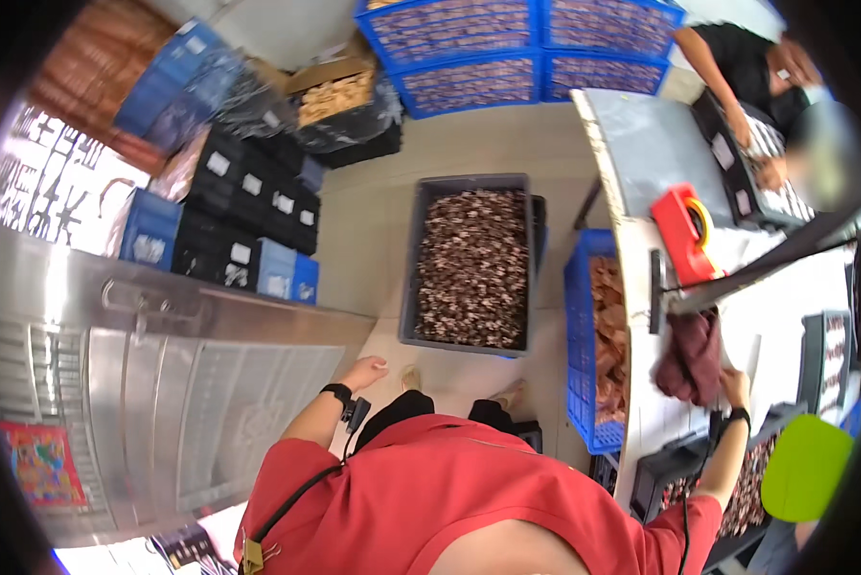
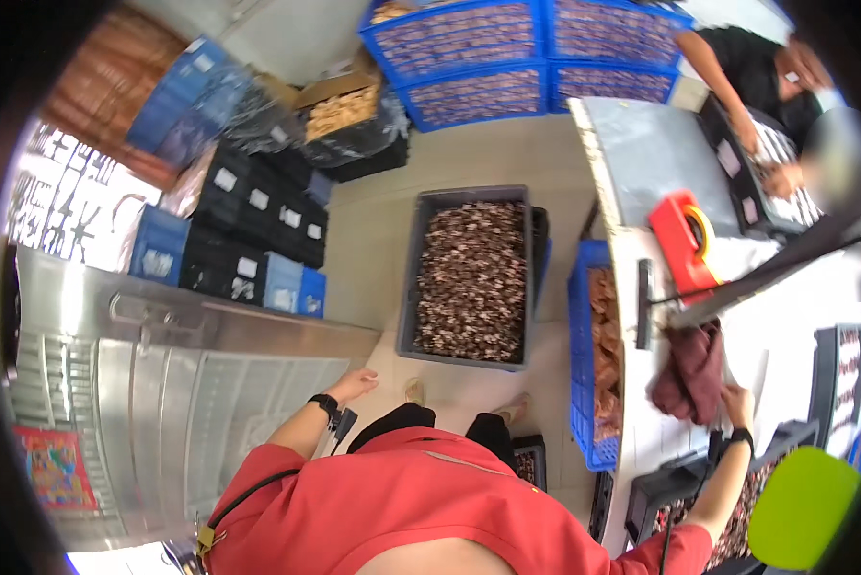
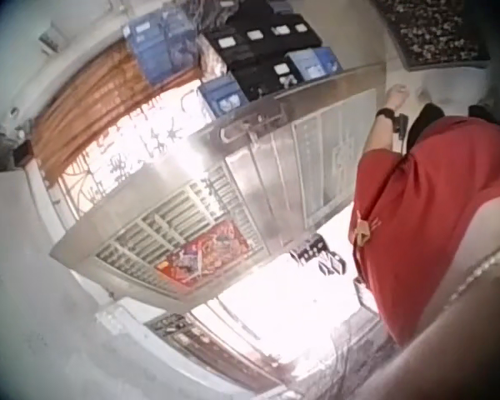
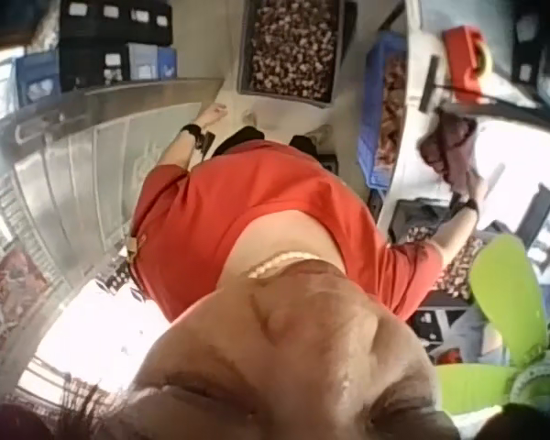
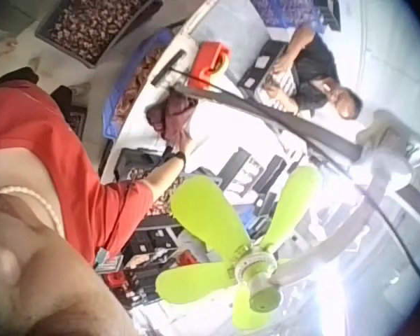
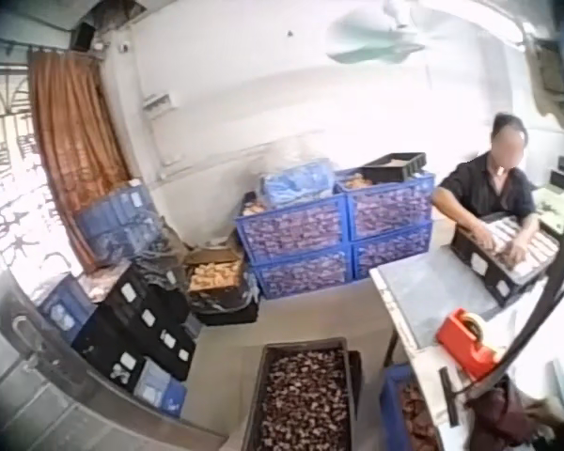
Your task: Organizing, moving, and packing small manufactured components into bins and boxes within a production facility.
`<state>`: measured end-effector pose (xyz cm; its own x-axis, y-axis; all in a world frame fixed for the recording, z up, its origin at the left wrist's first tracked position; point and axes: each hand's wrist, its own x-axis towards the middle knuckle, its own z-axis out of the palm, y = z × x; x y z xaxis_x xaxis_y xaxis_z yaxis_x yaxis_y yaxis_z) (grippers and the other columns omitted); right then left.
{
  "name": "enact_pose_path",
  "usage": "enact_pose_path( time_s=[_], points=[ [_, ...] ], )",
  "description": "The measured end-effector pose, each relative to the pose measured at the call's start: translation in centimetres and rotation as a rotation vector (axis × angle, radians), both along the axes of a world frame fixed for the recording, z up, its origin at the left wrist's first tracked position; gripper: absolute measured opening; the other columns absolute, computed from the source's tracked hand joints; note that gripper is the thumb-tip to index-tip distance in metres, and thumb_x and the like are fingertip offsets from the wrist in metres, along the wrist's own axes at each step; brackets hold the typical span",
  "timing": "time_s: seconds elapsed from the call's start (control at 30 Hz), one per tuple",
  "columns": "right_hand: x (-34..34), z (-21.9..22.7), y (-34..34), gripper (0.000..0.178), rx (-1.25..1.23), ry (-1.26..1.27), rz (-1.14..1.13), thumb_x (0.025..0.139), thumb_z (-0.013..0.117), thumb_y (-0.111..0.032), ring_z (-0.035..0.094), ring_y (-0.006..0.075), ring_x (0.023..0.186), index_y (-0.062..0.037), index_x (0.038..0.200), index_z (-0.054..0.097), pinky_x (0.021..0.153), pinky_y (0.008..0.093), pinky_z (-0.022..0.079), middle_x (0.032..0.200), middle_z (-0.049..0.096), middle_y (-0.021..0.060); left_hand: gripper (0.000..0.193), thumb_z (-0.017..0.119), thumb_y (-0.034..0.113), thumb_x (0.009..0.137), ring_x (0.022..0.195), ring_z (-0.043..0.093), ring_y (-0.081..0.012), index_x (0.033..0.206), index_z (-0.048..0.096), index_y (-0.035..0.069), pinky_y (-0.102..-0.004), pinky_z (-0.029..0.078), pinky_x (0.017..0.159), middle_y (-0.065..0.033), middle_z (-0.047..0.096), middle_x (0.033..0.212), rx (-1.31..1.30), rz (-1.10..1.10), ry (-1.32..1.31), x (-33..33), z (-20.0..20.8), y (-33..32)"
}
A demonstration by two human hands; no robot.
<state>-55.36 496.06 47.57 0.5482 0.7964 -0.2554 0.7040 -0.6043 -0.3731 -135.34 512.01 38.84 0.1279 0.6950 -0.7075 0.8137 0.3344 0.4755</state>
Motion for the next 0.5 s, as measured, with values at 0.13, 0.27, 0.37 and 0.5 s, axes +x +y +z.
enact_pose_path(
  time_s=[0.13, 0.27, 0.37, 0.5],
  points=[
    [0.4, -0.4, -1.0, 0.033, 0.119, -0.02, -0.033, 0.078, 0.059, -0.022, 0.06, 0.0232, 0.086, 0.0012, 0.101, 0.059, 0.075, 0.032, 0.045, 0.09, 0.063, 0.0156, 0.049, 0.062, 0.025, 0.077, 0.088, 0.055, -0.0182, 0.117, 0.047, 0.001, -0.0294, 0.044, 0.077, -0.0124, 0.058, 0.101, 0.003, 0.183, 0.002, -7.0, -0.6, 0.1],
    [2.6, -1.7, -6.1, 0.035, 0.26, 0.03, -0.209, 0.085, 0.051, -0.022, 0.054, 0.022, 0.096, 0.0048, 0.106, 0.055, 0.086, 0.0296, 0.039, 0.103, 0.059, 0.0144, 0.05, 0.064, 0.024, 0.075, 0.093, 0.054, -0.0233, 0.117, 0.047, 0.001, -0.0324, 0.043, 0.082, -0.0158, 0.056, 0.103, 0.151, 0.173, 0.161, -13.4, 1.3, 3.1],
    [-3.7, 0.2, -5.5, 0.034, 0.347, -0.098, -0.422, 0.086, 0.049, -0.023, 0.055, 0.0184, 0.092, 0.0015, 0.108, 0.055, 0.082, 0.027, 0.041, 0.101, 0.06, 0.0123, 0.053, 0.062, 0.025, 0.075, 0.102, 0.05, -0.0322, 0.121, 0.043, 0.006, -0.0377, 0.039, 0.087, -0.0187, 0.052, 0.11, 0.498, 0.201, 0.237, -20.3, 2.4, 5.1],
    [-19.6, -0.9, -2.7, 0.049, 0.522, -0.487, -0.902, 0.083, 0.044, -0.043, 0.058, 0.0307, 0.09, -0.0017, 0.104, 0.058, 0.079, 0.0371, 0.043, 0.097, 0.06, 0.0183, 0.061, 0.063, 0.02, 0.071, 0.108, 0.043, -0.0342, 0.125, 0.037, 0.008, -0.04, 0.036, 0.09, -0.0176, 0.046, 0.115, 0.716, 0.243, 0.367, -23.5, 6.4, 6.5]
  ],
)
